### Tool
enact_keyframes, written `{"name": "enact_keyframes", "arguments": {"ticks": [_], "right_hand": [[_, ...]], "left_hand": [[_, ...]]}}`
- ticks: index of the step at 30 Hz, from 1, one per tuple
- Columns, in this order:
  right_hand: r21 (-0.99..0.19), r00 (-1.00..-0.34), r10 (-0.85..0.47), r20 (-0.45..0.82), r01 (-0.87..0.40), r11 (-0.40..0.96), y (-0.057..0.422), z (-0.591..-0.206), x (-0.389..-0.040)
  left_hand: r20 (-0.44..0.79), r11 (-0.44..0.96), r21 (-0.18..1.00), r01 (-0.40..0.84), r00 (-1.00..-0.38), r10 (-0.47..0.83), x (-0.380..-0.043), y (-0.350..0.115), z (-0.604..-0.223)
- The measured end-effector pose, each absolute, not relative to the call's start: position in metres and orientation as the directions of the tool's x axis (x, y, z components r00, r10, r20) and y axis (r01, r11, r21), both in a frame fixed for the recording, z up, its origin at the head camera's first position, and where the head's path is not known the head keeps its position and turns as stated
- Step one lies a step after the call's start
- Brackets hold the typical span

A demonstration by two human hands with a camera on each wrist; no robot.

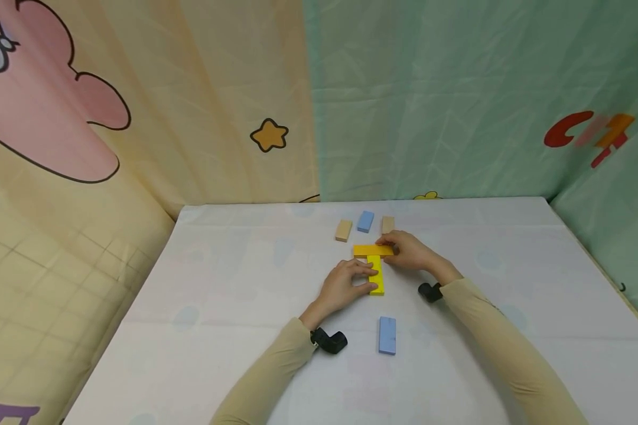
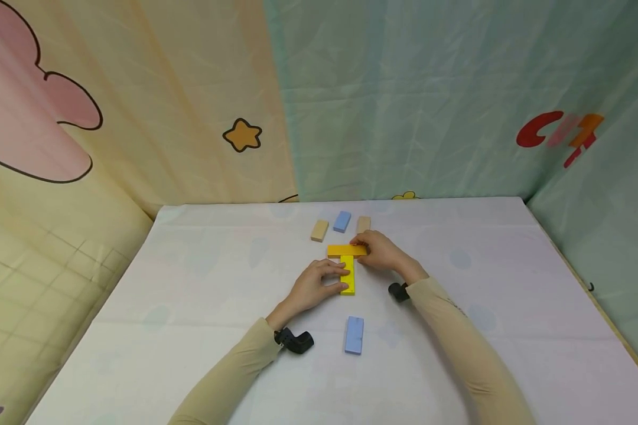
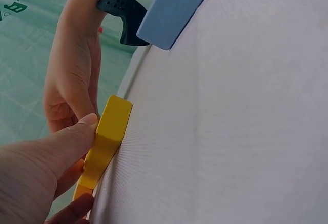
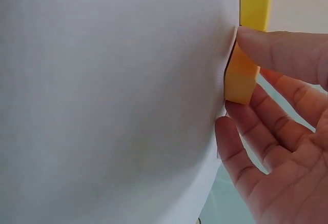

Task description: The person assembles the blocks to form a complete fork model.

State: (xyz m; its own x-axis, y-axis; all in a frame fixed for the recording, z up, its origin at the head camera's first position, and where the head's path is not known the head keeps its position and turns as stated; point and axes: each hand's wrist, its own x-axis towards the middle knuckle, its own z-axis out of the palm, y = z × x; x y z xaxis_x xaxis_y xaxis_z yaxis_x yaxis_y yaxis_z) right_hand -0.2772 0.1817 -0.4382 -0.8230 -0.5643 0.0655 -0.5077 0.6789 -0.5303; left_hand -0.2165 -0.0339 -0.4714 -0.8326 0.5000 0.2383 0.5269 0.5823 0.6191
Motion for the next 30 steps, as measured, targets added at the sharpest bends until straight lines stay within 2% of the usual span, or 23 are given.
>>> {"name": "enact_keyframes", "arguments": {"ticks": [8, 12, 21, 25, 30], "right_hand": [[-0.59, -0.841, -0.526, 0.124, -0.489, 0.643, 0.192, -0.437, -0.263], [-0.569, -0.838, -0.511, 0.192, -0.519, 0.638, 0.194, -0.438, -0.243], [-0.482, -0.794, -0.561, 0.237, -0.597, 0.641, 0.187, -0.427, -0.183], [-0.438, -0.745, -0.621, 0.245, -0.656, 0.614, 0.187, -0.425, -0.161], [-0.424, -0.694, -0.698, 0.179, -0.695, 0.581, 0.188, -0.424, -0.141]], "left_hand": [[0.253, 0.571, 0.623, 0.535, -0.828, 0.501, -0.218, -0.031, -0.471], [0.242, 0.577, 0.623, 0.528, -0.831, 0.5, -0.218, -0.032, -0.473], [0.263, 0.564, 0.635, 0.528, -0.834, 0.485, -0.216, -0.034, -0.474], [0.271, 0.556, 0.637, 0.534, -0.83, 0.487, -0.216, -0.034, -0.474], [0.272, 0.552, 0.641, 0.533, -0.83, 0.486, -0.216, -0.034, -0.475]]}}
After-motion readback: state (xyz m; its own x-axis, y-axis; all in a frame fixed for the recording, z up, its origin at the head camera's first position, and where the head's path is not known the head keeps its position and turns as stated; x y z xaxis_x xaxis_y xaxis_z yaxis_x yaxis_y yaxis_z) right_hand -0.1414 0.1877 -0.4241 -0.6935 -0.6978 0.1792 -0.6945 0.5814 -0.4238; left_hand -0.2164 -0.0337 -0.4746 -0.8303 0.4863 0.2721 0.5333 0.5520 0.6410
